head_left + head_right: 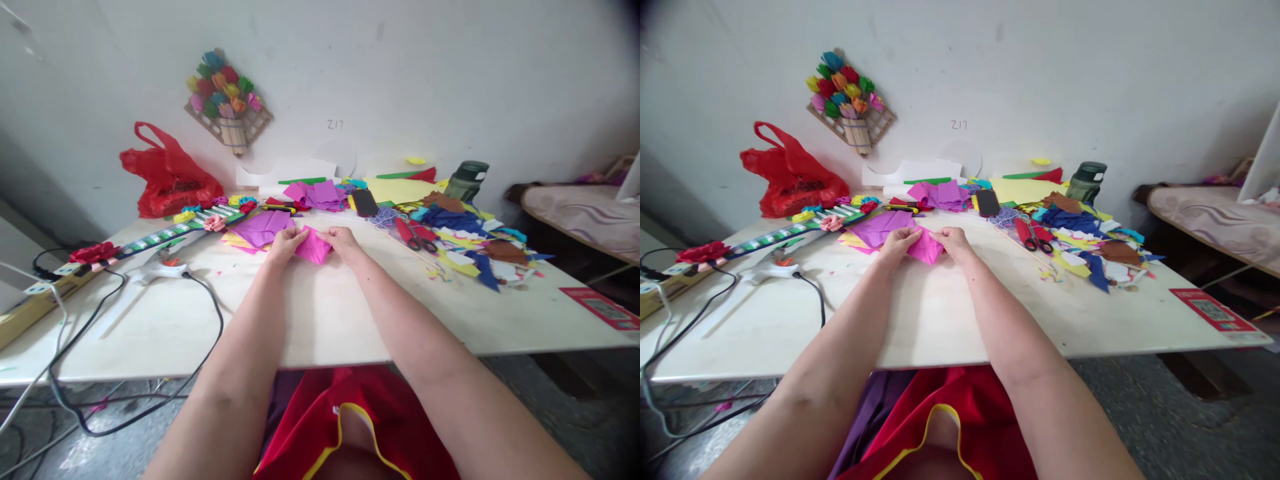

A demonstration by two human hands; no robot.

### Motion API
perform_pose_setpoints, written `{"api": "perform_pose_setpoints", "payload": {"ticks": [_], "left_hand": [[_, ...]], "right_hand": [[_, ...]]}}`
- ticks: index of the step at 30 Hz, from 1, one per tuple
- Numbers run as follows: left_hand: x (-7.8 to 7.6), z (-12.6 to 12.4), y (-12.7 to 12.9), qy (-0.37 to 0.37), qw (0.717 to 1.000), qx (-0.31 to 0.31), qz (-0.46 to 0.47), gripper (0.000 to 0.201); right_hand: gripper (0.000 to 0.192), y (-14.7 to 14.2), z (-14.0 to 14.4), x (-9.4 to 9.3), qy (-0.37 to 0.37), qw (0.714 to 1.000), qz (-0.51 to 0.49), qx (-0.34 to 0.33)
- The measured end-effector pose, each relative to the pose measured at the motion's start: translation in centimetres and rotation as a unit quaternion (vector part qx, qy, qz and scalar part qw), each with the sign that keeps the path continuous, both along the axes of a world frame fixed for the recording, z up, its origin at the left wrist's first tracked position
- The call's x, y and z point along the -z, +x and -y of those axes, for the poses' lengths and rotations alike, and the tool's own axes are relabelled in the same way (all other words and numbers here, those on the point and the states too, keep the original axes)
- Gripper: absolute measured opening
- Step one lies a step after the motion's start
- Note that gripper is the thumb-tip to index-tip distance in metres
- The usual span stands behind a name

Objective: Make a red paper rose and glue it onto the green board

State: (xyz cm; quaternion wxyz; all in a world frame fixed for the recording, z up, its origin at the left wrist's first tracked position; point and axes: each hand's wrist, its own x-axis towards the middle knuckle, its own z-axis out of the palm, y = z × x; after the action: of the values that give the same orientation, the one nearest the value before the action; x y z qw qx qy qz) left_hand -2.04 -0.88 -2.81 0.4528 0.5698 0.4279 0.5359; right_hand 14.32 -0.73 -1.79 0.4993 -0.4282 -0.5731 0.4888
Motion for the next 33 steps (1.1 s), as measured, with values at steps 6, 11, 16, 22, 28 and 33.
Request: {"api": "perform_pose_setpoints", "payload": {"ticks": [6, 11, 16, 22, 28, 33], "left_hand": [[0.29, -0.26, -0.11, 0.003, 1.000, -0.005, 0.003, 0.037], [0.22, -0.14, -0.09, 0.007, 1.000, 0.008, 0.005, 0.039], [0.07, -0.17, 0.11, 0.025, 0.999, -0.022, 0.019, 0.041], [0.17, -0.25, 0.08, 0.037, 0.998, -0.052, 0.006, 0.035], [-0.01, 0.17, 0.23, 0.004, 1.000, -0.012, 0.011, 0.040], [0.01, 0.22, 0.23, -0.005, 1.000, 0.008, -0.003, 0.040]], "right_hand": [[0.026, -0.03, 0.08, 0.15, 0.001, 1.000, -0.009, -0.026], [0.019, -0.06, 0.14, 0.11, -0.001, 1.000, -0.014, -0.024], [0.018, 0.05, 0.16, 0.06, 0.001, 1.000, 0.002, -0.032], [0.016, -0.08, 0.28, 0.11, 0.003, 0.999, 0.013, -0.038], [0.018, -0.11, 0.00, 0.39, 0.011, 0.999, 0.015, -0.028], [0.024, -0.02, -0.30, 0.64, 0.017, 0.999, 0.003, -0.039]]}}
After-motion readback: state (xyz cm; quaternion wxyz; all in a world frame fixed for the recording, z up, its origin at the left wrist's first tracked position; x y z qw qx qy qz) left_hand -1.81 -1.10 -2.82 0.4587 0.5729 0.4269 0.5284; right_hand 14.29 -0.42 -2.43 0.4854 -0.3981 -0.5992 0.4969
